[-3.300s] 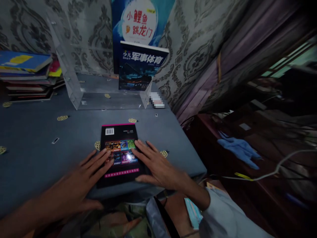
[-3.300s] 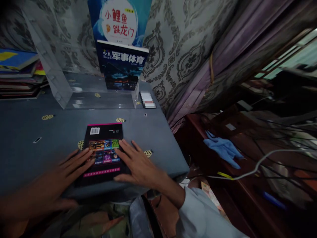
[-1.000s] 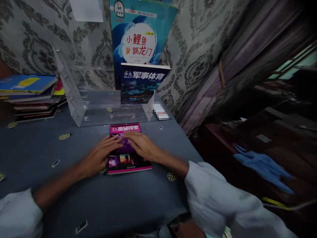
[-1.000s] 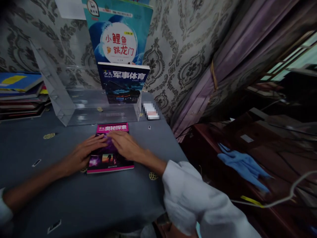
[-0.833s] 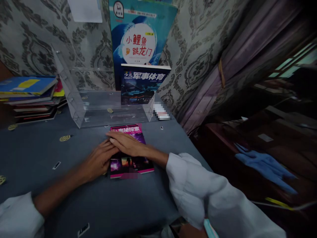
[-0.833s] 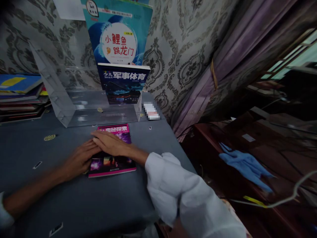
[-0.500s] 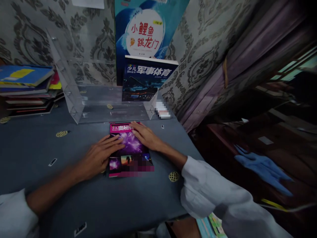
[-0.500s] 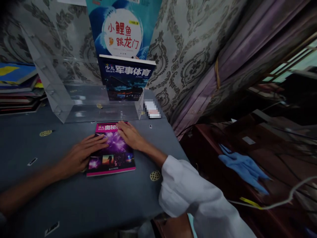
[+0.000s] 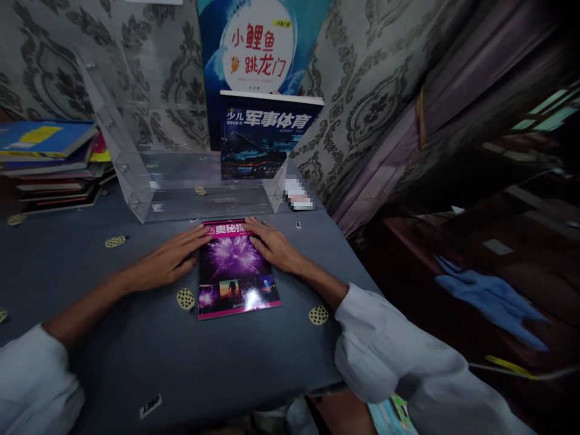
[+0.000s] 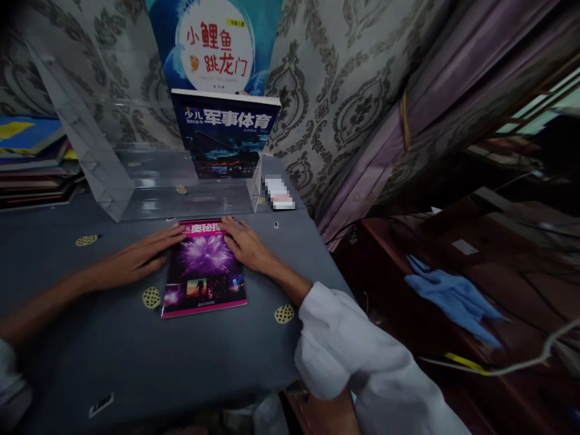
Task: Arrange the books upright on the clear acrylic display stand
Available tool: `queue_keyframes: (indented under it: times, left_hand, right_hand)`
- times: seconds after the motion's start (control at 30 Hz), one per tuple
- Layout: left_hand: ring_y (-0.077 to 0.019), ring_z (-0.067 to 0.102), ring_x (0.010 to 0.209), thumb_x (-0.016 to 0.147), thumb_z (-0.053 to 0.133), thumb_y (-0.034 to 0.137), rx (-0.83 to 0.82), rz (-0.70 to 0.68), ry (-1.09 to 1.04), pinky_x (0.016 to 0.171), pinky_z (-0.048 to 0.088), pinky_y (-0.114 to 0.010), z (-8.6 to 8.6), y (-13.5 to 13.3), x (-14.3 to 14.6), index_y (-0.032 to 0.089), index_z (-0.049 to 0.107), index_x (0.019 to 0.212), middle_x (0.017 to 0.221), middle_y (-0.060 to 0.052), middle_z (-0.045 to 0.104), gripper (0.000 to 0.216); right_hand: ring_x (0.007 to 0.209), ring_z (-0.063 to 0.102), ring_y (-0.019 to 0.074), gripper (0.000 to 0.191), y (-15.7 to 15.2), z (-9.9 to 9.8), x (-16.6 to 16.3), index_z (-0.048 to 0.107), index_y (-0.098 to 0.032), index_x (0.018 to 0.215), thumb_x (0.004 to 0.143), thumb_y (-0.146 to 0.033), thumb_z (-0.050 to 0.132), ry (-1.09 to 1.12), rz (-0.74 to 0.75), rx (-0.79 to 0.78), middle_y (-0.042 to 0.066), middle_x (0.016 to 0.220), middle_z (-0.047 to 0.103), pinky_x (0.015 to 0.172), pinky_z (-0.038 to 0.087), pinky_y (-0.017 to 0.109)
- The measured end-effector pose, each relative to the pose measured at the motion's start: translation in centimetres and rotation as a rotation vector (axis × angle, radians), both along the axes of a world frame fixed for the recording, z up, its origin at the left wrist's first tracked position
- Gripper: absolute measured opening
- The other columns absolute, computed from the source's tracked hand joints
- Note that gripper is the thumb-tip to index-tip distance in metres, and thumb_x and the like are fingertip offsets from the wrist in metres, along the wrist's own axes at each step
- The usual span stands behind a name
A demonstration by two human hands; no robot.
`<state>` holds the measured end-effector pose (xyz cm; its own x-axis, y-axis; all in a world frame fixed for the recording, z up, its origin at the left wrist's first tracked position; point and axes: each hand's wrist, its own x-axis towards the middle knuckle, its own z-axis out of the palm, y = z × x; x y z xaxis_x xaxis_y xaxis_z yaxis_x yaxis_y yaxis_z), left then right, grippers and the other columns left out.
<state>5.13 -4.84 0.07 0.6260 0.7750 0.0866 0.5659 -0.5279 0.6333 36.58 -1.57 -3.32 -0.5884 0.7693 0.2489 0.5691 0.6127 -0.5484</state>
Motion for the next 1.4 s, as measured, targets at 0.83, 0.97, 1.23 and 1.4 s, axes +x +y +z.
queue_keyframes:
  times: [0.83, 0.97, 1.23, 1.4]
  left_hand:
    - [-0.0214, 0.048, 0.143, 0.106, 0.038, 0.035, 0.269, -0.270, 0.252, 0.122, 0.031, -0.043, 0.7, 1.7, 10.9, 0.016, 0.055, 0.144, 0.152, -0.012, 0.053, 0.046]
    - [-0.0240, 0.045, 0.146, 0.104, 0.038, 0.034, 0.335, -0.169, 0.313, 0.122, 0.031, -0.048, 0.4, 3.2, 10.7, 0.014, 0.052, 0.146, 0.155, -0.014, 0.050, 0.048]
    - [-0.0202, 0.039, 0.149, 0.107, 0.037, 0.035, 0.271, -0.461, 0.202, 0.126, 0.024, -0.044, 0.4, -3.0, 10.6, 0.023, 0.052, 0.147, 0.155, -0.005, 0.050, 0.045]
    - [-0.0178, 0.036, 0.150, 0.107, 0.039, 0.029, 0.241, -0.524, 0.158, 0.127, 0.023, -0.042, 0.3, -5.7, 10.2, 0.027, 0.048, 0.150, 0.156, 0.000, 0.049, 0.044]
  right_hand:
    - [0.142, 0.050, 0.0242, 0.061, 1.2, 1.6, 1.0, 0.053, -0.023, 0.146, 0.102, -0.063, 0.039, 0.398, 0.003, -0.323, 0.008, 0.152, 0.056, 0.123, 0.032, 0.048]
    - [0.143, 0.049, 0.0236, 0.061, 1.2, 1.8, 1.1, 0.054, -0.025, 0.146, 0.102, -0.065, 0.038, 0.429, -0.008, -0.374, 0.007, 0.153, 0.054, 0.124, 0.030, 0.049]
    - [0.141, 0.050, 0.0247, 0.060, 0.9, 1.9, 0.8, 0.054, -0.022, 0.145, 0.104, -0.061, 0.035, 0.284, 0.018, -0.244, 0.008, 0.151, 0.056, 0.123, 0.033, 0.048]
    - [0.144, 0.047, 0.0240, 0.057, 0.5, 1.6, 0.4, 0.050, -0.020, 0.148, 0.106, -0.055, 0.033, 0.156, 0.044, -0.135, 0.011, 0.154, 0.053, 0.122, 0.033, 0.049]
